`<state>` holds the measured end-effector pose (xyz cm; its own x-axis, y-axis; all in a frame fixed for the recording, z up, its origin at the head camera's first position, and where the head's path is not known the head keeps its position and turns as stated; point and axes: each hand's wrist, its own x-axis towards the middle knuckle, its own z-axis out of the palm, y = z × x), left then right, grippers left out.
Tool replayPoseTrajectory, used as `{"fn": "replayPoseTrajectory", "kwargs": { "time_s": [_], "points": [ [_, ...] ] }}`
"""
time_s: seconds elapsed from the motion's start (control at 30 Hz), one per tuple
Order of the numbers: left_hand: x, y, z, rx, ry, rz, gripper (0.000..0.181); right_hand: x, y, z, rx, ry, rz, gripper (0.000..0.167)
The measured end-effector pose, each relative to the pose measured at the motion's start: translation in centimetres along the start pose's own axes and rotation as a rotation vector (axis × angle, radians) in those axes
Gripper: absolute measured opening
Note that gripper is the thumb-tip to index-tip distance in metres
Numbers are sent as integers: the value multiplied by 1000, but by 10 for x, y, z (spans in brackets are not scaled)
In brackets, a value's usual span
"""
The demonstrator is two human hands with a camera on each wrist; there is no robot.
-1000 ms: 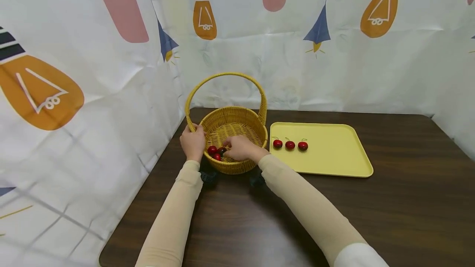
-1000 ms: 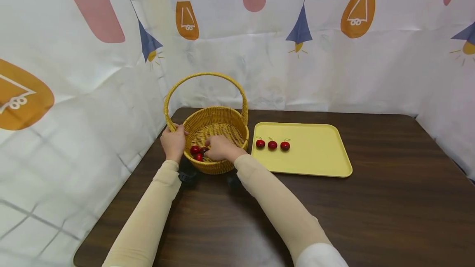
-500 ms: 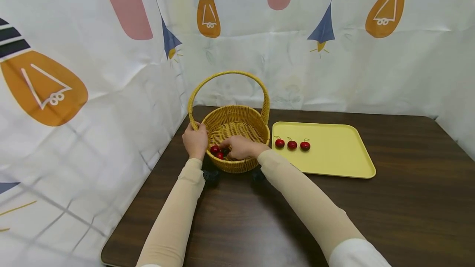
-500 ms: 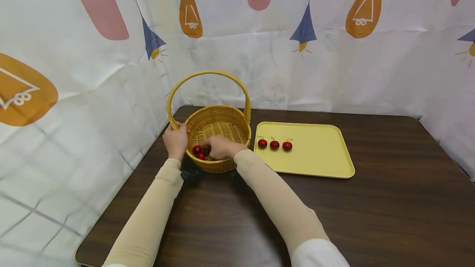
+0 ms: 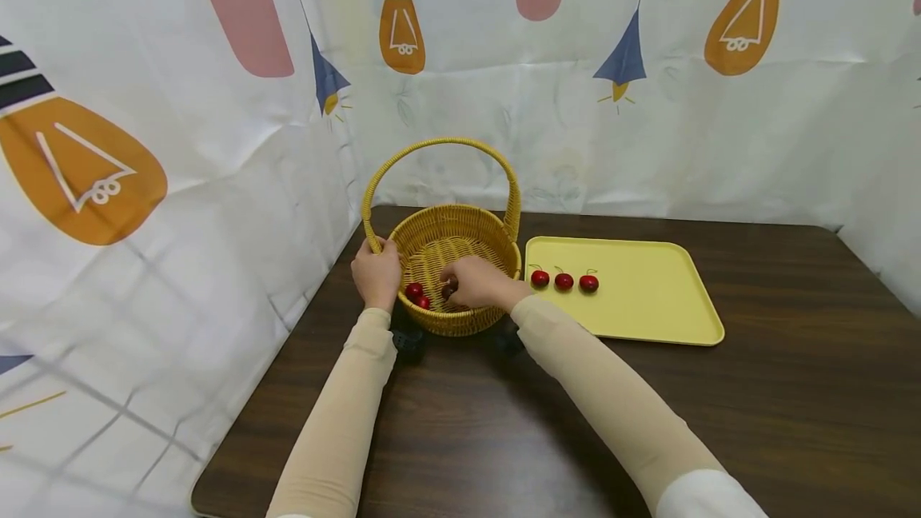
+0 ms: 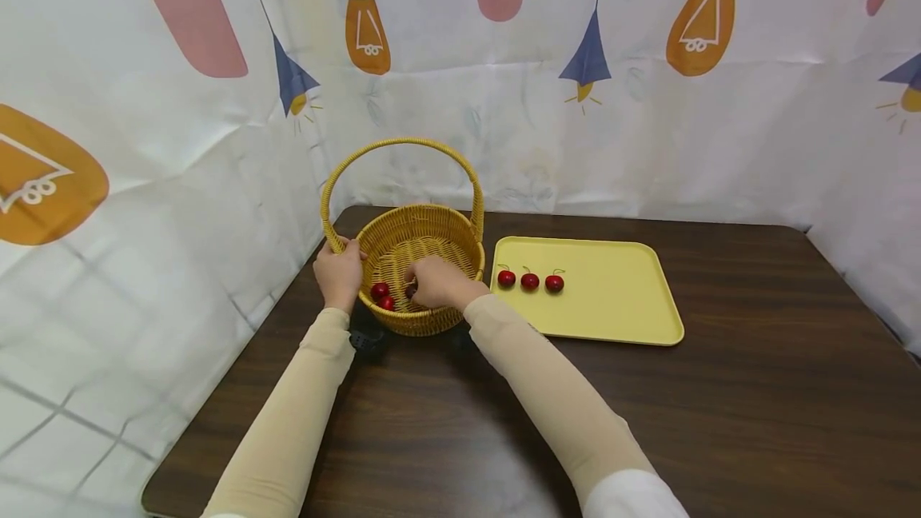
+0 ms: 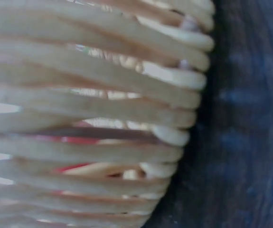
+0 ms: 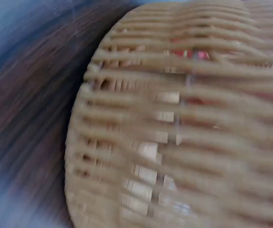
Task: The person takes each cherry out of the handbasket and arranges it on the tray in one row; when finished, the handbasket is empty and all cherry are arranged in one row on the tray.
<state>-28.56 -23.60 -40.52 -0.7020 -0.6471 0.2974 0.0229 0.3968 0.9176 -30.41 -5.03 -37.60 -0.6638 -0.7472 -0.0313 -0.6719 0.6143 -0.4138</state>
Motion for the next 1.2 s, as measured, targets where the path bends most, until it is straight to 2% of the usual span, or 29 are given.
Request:
{"fn": "replayPoseTrajectory", "kwargs": {
  "time_s": [0.13, 0.4, 0.6, 0.7, 0.8, 1.0, 1.1, 1.2],
  "points": [
    [1, 0, 1, 0, -12, -4, 22, -16, 8, -8, 38, 118, 16, 45],
    [2, -4, 1, -12, -54, -8, 20, -52, 36, -16, 274, 363, 15, 37],
    [0, -8, -2, -82, -91, -10, 14, -75, 52, -26, 345, 500, -18, 34],
    [-2, -9, -4, -160, -120, -34, 19, -86, 60, -30, 375, 534, 3, 35],
    [-3, -12, -8, -202, -147, -65, 31, -95, 71, -32, 409, 545, 42, 37],
    [-11, -21, -18, -203, -244, -84, 56, -113, 96, -37, 428, 546, 173, 42],
    [-14, -26, -20, -224, -298, -85, 57, -122, 108, -37, 409, 552, 216, 43],
    [-16, -31, -21, -234, -315, -93, 55, -127, 119, -35, 391, 544, 252, 44]
  ]
}}
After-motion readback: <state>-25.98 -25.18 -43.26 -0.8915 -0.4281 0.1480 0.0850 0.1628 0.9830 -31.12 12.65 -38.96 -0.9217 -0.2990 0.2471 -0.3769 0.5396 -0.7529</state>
